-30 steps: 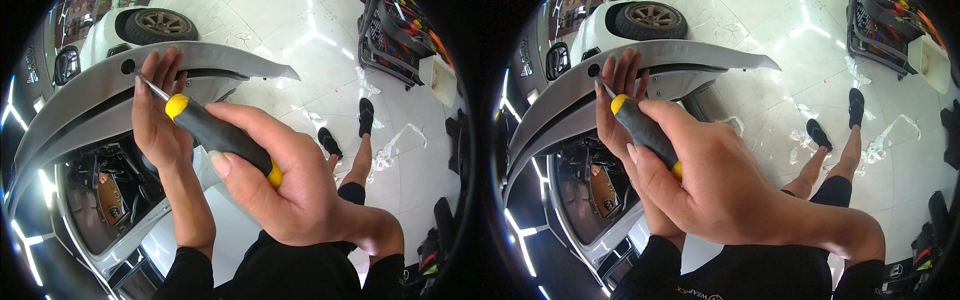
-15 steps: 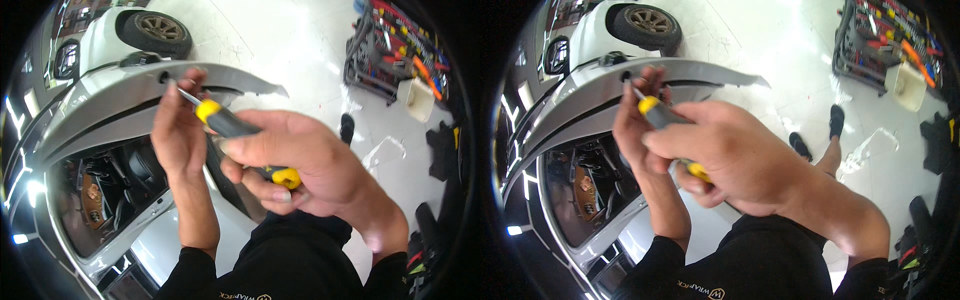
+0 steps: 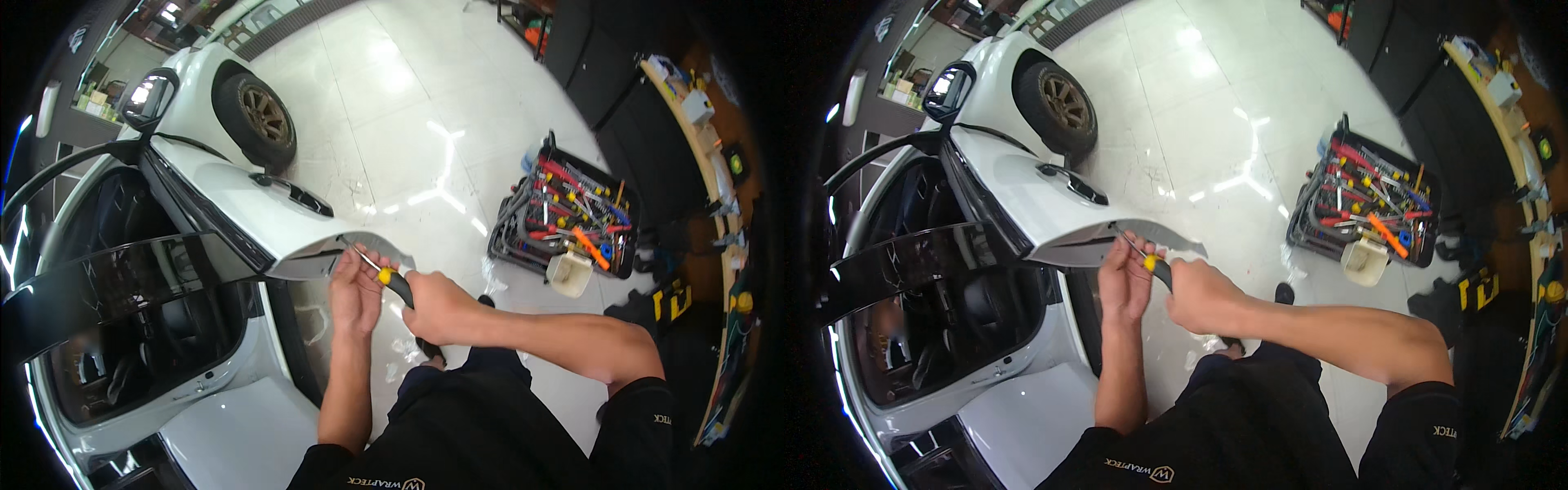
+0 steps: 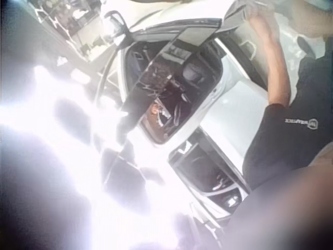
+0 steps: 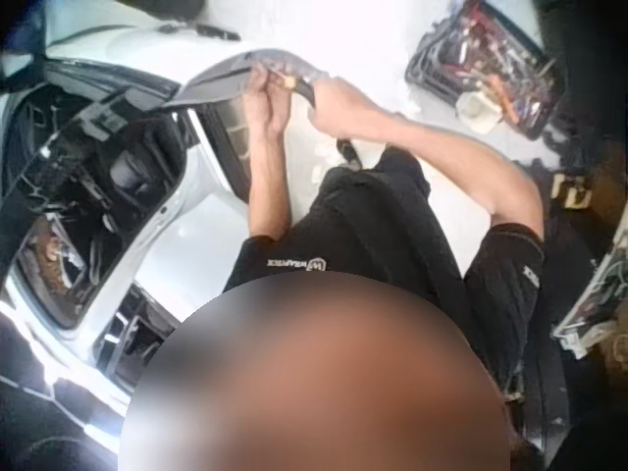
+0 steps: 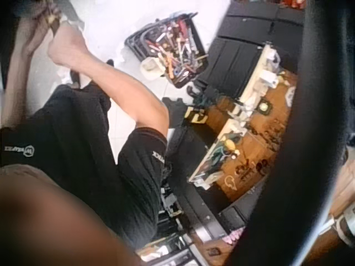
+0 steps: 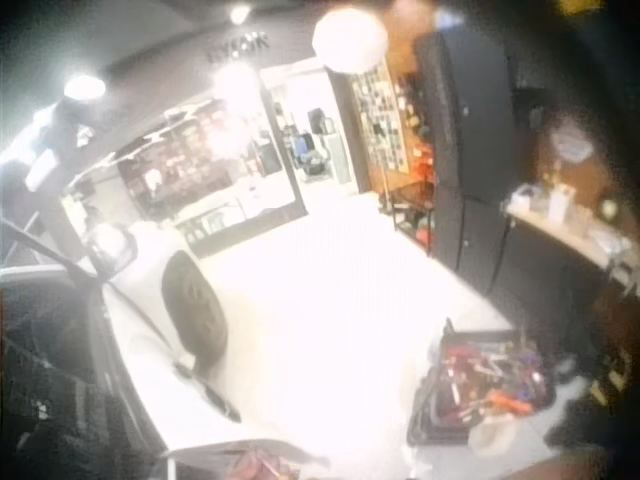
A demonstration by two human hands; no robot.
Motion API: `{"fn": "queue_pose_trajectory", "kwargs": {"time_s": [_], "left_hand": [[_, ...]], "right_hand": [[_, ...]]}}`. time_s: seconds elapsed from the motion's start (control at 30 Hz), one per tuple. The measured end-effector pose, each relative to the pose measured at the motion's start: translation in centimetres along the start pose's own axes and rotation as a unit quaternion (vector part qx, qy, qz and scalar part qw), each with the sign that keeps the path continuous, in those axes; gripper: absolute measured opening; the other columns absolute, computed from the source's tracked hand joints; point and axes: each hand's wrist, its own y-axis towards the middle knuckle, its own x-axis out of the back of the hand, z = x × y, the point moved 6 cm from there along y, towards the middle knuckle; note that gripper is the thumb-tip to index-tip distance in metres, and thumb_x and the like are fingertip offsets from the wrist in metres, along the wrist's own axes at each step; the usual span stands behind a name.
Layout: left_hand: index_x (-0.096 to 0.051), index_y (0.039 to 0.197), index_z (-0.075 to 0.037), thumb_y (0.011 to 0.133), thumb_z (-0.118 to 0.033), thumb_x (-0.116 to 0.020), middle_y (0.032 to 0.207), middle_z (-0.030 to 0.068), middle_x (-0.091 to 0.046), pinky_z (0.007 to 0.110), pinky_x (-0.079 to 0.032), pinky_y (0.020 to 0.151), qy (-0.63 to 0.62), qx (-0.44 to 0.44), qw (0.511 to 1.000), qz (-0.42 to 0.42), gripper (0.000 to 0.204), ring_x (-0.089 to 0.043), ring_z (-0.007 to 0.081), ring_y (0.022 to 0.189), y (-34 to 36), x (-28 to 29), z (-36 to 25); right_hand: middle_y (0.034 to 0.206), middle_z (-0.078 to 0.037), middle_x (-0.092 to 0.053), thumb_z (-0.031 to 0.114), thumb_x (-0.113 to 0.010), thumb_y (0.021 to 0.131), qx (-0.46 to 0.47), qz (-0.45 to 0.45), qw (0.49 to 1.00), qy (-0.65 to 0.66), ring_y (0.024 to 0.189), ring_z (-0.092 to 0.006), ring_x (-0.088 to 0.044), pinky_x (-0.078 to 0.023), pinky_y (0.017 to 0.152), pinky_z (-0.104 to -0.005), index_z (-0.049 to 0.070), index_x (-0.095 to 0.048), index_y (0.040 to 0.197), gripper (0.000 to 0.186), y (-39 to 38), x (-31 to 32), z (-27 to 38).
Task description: The person removes several small plastic clips and trim pieces from the exterior of a white car door using a pry tool and hands. The person then removes the door handle assembly.
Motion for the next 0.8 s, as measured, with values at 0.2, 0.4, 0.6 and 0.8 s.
{"fn": "queue_pose_trajectory", "kwargs": {"time_s": [0.2,0.4,0.6,0.8], "left_hand": [[-0.051,0.099,-0.008,0.105,-0.014,-0.044,0.073,-0.0011,-0.04,0.031,-0.042,0.07,-0.265,-0.03,0.962,-0.056,0.01,-0.042,0.0119,0.066,0.8,-2.3,1.7],[-0.053,0.103,-0.003,0.101,-0.006,-0.043,0.068,-0.0014,-0.038,0.024,-0.036,0.061,-0.417,-0.003,0.908,0.044,0.011,-0.037,0.0088,0.058,0.9,-1.5,1.6],[-0.052,0.127,-0.009,0.108,-0.028,-0.046,0.079,-0.0002,-0.05,0.03,-0.049,0.073,-0.232,-0.087,0.968,-0.04,0.028,-0.053,0.013,0.073,0.0,0.2,1.9],[-0.052,0.126,-0.008,0.105,-0.037,-0.054,0.098,0.0038,-0.063,0.039,-0.052,0.079,-0.038,0.045,0.989,-0.133,0.035,-0.062,0.0207,0.091,-4.2,-3.9,2.2]], "right_hand": [[0.081,-0.032,-0.066,0.017,-0.062,0.087,0.03,0.011,0.994,-0.102,0.08,-0.0478,-0.068,-0.055,0.076,-0.0521,-0.012,-0.052,0.101,0.033,-0.5,1.8,2.4],[0.101,-0.024,-0.069,0.037,-0.055,0.1,-0.116,0.266,0.729,0.62,0.085,-0.0384,-0.071,-0.058,0.067,-0.0444,-0.002,-0.056,0.118,0.043,-2.6,-1.1,-1.7],[0.085,-0.011,-0.067,0.029,-0.063,0.1,-0.084,0.168,0.816,0.546,0.066,-0.0198,-0.066,-0.052,0.057,-0.0318,0.002,-0.057,0.116,0.031,-4.6,-2.7,-2.1],[0.074,-0.015,-0.064,0.013,-0.074,0.083,0.09,-0.136,0.986,-0.012,0.062,-0.0315,-0.065,-0.05,0.06,-0.0404,0.006,-0.053,0.12,0.044,-5.6,1.0,0.5]]}}
